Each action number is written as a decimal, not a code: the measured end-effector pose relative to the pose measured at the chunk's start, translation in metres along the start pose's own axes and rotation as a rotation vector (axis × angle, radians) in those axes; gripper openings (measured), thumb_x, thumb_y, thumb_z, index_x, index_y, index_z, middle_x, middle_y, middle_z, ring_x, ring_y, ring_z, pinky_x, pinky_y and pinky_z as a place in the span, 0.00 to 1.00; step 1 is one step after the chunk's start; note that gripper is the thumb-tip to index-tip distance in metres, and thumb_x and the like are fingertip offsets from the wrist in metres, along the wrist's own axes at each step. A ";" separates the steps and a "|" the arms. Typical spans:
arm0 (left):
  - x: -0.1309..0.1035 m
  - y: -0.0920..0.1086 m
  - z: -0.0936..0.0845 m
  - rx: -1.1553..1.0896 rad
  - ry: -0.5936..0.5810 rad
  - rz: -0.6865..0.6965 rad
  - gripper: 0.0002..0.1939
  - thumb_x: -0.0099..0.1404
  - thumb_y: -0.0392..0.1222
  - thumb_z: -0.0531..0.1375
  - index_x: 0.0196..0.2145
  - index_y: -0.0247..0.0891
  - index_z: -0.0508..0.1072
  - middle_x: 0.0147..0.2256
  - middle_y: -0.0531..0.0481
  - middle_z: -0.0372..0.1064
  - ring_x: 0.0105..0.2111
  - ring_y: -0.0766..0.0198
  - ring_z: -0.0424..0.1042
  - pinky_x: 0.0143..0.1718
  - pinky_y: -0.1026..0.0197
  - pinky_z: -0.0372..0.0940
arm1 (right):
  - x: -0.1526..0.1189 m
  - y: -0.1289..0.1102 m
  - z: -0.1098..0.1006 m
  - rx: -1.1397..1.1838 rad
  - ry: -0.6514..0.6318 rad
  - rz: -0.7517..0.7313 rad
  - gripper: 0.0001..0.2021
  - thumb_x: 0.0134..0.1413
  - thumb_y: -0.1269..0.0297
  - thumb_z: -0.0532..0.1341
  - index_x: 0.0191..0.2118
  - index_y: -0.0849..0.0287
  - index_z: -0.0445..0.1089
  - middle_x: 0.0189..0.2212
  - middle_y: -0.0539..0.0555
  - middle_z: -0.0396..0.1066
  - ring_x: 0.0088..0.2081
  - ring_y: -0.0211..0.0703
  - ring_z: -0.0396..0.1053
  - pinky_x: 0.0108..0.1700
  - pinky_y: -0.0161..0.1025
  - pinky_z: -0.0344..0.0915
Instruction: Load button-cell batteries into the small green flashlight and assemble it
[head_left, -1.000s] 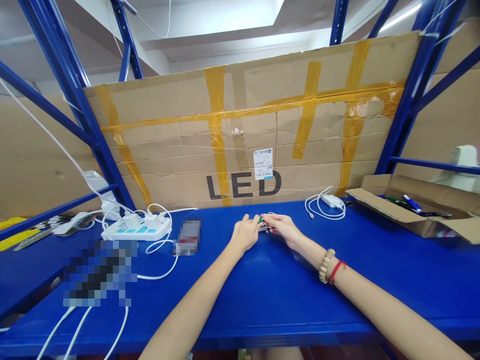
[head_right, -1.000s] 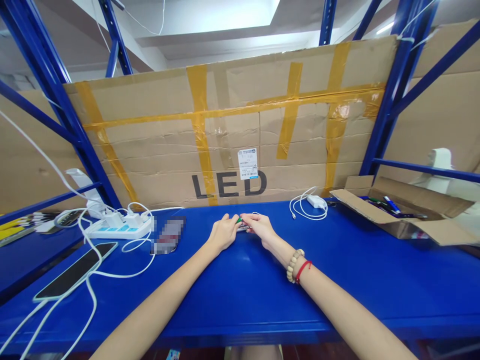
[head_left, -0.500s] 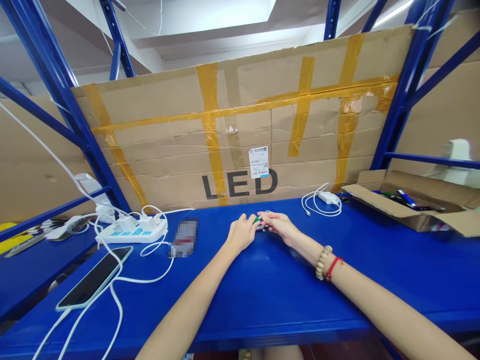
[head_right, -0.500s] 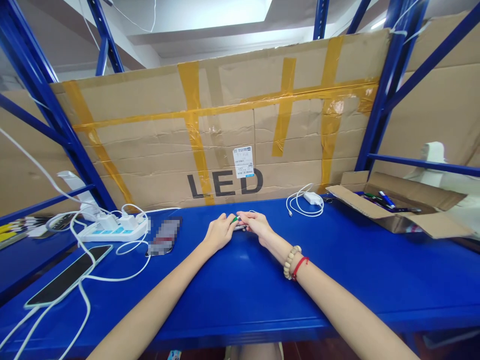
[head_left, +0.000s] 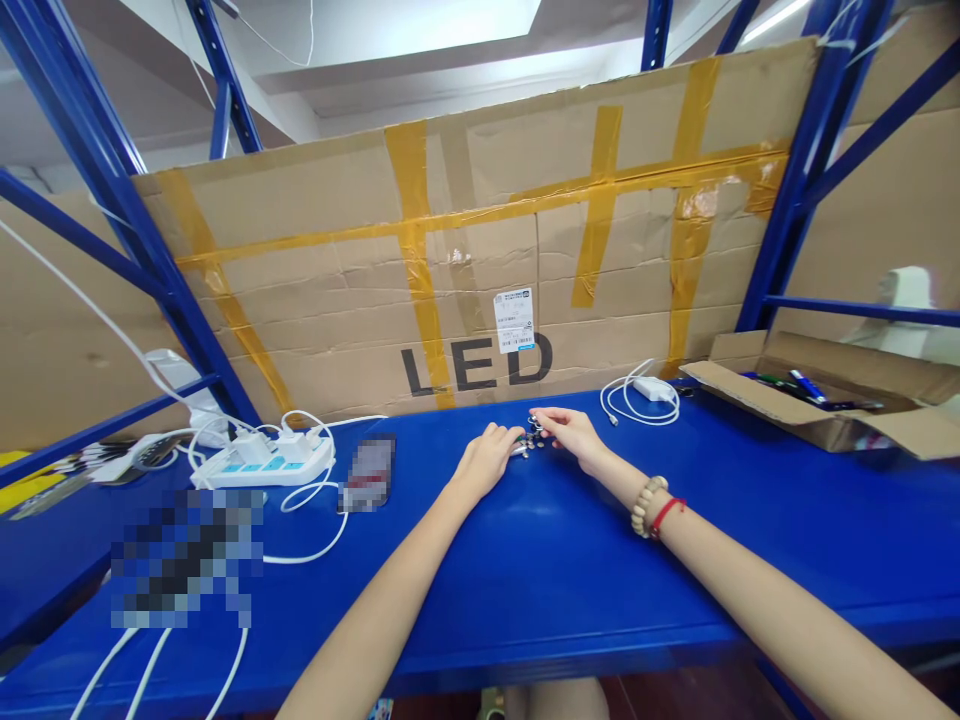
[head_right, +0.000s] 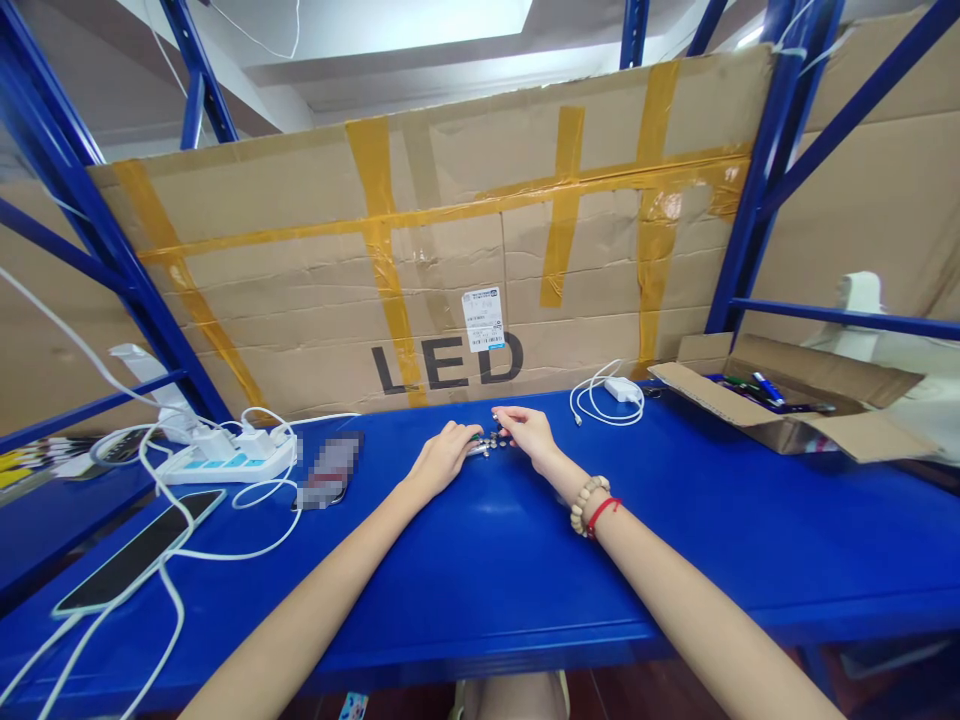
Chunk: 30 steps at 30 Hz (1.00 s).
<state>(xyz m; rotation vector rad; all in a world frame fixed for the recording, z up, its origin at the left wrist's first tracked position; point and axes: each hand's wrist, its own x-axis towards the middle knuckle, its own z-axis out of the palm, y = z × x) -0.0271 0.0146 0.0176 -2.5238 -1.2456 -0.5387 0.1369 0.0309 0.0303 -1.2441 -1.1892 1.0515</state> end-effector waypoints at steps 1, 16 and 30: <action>0.000 0.000 0.000 0.002 -0.006 0.010 0.13 0.69 0.41 0.44 0.48 0.40 0.61 0.37 0.49 0.68 0.40 0.61 0.63 0.39 0.62 0.63 | 0.000 0.000 0.001 -0.012 -0.004 -0.004 0.10 0.46 0.66 0.63 0.37 0.63 0.75 0.30 0.53 0.74 0.22 0.29 0.65 0.17 0.23 0.57; -0.001 0.003 -0.002 0.014 -0.092 0.124 0.12 0.67 0.39 0.49 0.45 0.41 0.67 0.38 0.49 0.63 0.35 0.65 0.67 0.33 0.66 0.63 | 0.008 0.011 -0.005 -0.413 -0.194 -0.061 0.08 0.50 0.69 0.59 0.35 0.63 0.75 0.25 0.53 0.74 0.21 0.31 0.67 0.17 0.23 0.60; -0.001 0.000 0.005 0.108 -0.081 0.148 0.14 0.68 0.41 0.48 0.48 0.48 0.66 0.38 0.50 0.63 0.35 0.65 0.66 0.30 0.66 0.61 | 0.006 0.004 -0.017 -0.869 -0.314 -0.248 0.06 0.49 0.67 0.59 0.31 0.57 0.74 0.26 0.49 0.75 0.22 0.33 0.69 0.26 0.28 0.62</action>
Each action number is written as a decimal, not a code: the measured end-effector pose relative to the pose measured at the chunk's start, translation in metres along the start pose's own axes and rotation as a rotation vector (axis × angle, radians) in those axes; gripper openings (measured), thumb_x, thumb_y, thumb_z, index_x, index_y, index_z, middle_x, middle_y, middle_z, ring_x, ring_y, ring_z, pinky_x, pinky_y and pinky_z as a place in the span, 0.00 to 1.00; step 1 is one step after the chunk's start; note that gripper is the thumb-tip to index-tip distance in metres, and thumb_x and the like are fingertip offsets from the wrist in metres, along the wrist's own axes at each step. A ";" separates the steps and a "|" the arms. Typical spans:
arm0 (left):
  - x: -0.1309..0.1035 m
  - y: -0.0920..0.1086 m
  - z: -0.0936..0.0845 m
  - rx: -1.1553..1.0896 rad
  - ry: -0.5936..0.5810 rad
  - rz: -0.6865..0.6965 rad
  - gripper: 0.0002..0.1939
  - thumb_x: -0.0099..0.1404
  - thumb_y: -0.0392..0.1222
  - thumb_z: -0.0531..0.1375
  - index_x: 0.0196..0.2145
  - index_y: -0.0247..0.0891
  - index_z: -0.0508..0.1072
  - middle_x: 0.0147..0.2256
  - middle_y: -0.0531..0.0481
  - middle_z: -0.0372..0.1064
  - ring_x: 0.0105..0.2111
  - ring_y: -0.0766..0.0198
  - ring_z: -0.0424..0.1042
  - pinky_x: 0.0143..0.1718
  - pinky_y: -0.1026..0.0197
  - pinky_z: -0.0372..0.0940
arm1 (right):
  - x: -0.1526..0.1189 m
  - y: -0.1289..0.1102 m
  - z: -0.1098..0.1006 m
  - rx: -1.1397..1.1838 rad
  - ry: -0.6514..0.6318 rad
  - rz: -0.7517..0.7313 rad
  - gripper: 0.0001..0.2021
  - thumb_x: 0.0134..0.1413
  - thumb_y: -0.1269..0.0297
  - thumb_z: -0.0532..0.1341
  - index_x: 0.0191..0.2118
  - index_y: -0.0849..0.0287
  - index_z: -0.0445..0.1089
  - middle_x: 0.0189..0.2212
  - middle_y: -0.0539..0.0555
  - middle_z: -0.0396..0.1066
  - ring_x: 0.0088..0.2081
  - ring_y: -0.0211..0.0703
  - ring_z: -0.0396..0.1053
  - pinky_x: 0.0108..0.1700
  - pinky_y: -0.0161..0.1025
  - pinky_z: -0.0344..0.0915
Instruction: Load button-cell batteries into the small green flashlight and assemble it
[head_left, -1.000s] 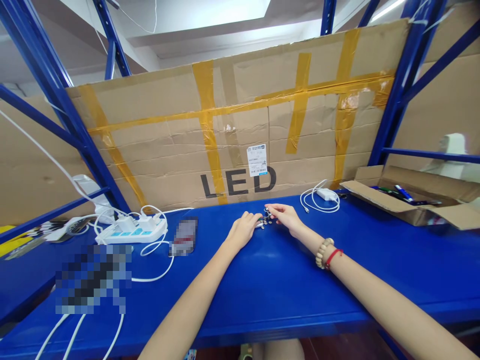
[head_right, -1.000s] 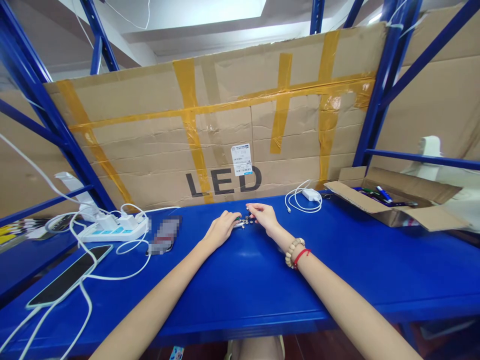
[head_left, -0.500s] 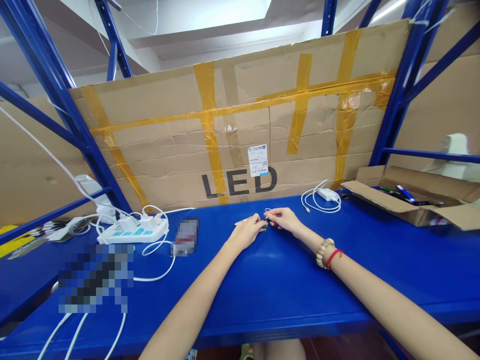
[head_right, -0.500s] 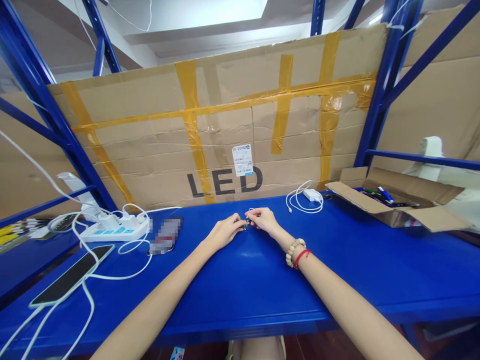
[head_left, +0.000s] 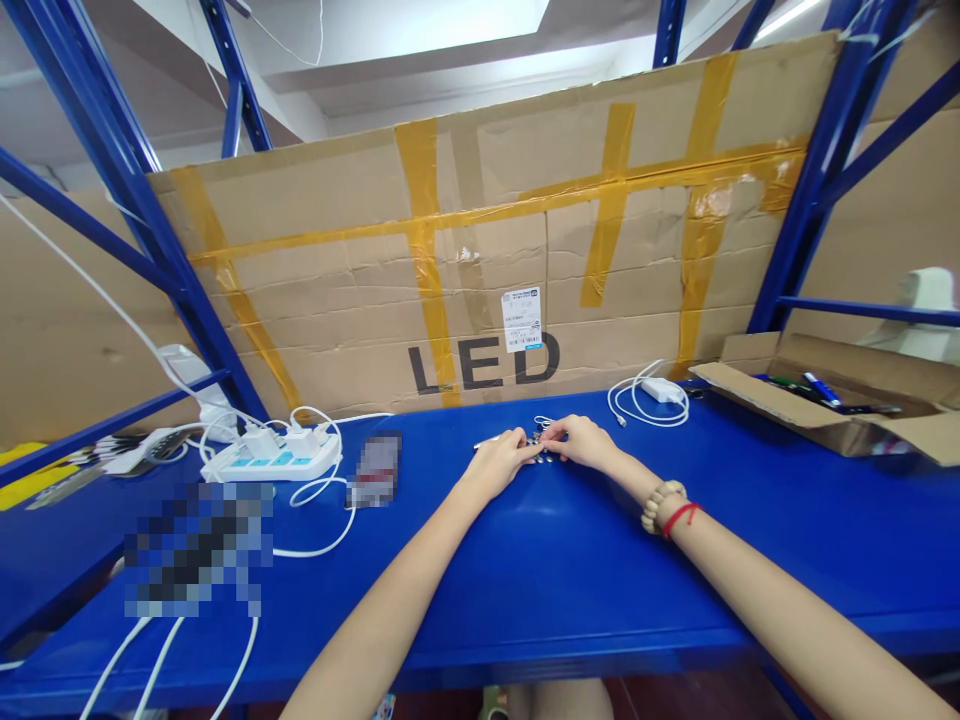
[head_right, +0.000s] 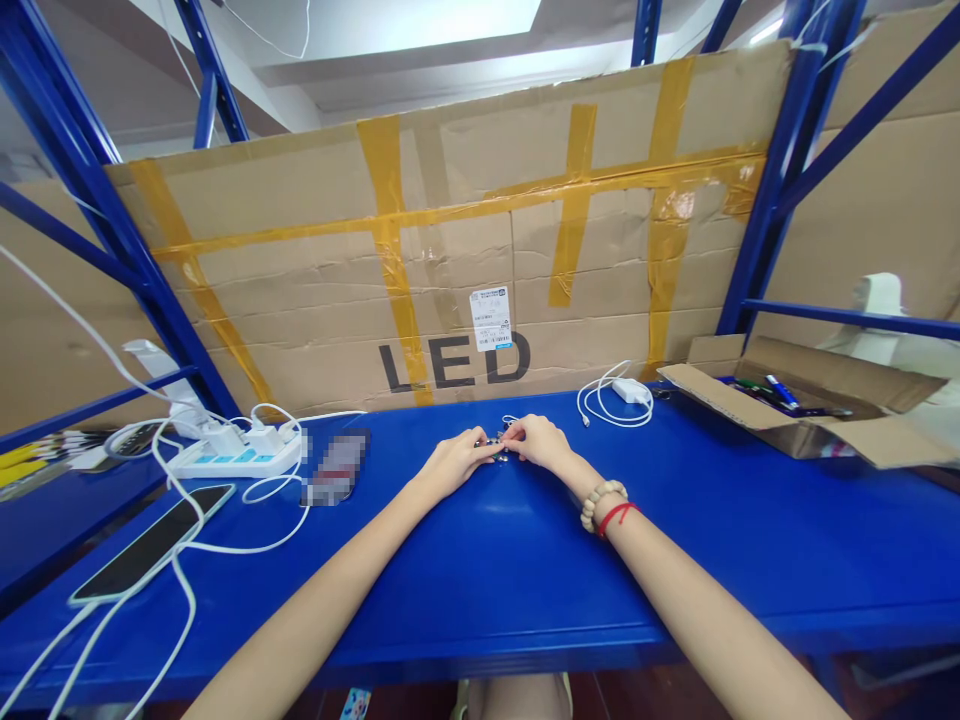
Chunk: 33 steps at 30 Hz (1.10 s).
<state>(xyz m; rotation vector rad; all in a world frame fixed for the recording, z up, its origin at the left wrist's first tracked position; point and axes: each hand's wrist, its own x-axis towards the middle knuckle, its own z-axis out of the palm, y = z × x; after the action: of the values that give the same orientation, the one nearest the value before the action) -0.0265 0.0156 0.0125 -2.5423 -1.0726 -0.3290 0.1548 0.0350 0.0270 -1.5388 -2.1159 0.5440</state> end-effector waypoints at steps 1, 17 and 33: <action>0.000 0.000 0.000 0.003 0.002 -0.001 0.14 0.68 0.41 0.48 0.49 0.48 0.66 0.37 0.50 0.63 0.35 0.65 0.66 0.30 0.67 0.62 | -0.001 -0.002 -0.001 -0.025 0.004 -0.007 0.07 0.49 0.66 0.59 0.31 0.56 0.74 0.26 0.49 0.75 0.22 0.33 0.69 0.26 0.28 0.62; -0.002 0.010 -0.011 -0.141 0.222 0.145 0.15 0.69 0.42 0.44 0.45 0.38 0.67 0.37 0.47 0.68 0.37 0.63 0.68 0.38 0.61 0.65 | -0.005 -0.013 -0.002 -0.269 0.152 0.001 0.11 0.53 0.56 0.56 0.30 0.55 0.73 0.31 0.52 0.75 0.35 0.43 0.71 0.28 0.33 0.55; 0.005 0.005 -0.046 0.102 0.619 0.271 0.12 0.64 0.41 0.51 0.27 0.37 0.70 0.27 0.49 0.69 0.25 0.67 0.67 0.25 0.65 0.63 | -0.012 -0.026 0.012 -0.331 0.105 -0.117 0.16 0.58 0.59 0.50 0.28 0.56 0.72 0.30 0.53 0.74 0.34 0.41 0.71 0.27 0.32 0.53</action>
<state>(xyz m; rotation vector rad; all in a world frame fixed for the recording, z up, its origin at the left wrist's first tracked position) -0.0226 -0.0035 0.0546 -2.2169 -0.4910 -0.8825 0.1311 0.0158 0.0308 -1.5606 -2.2793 0.0704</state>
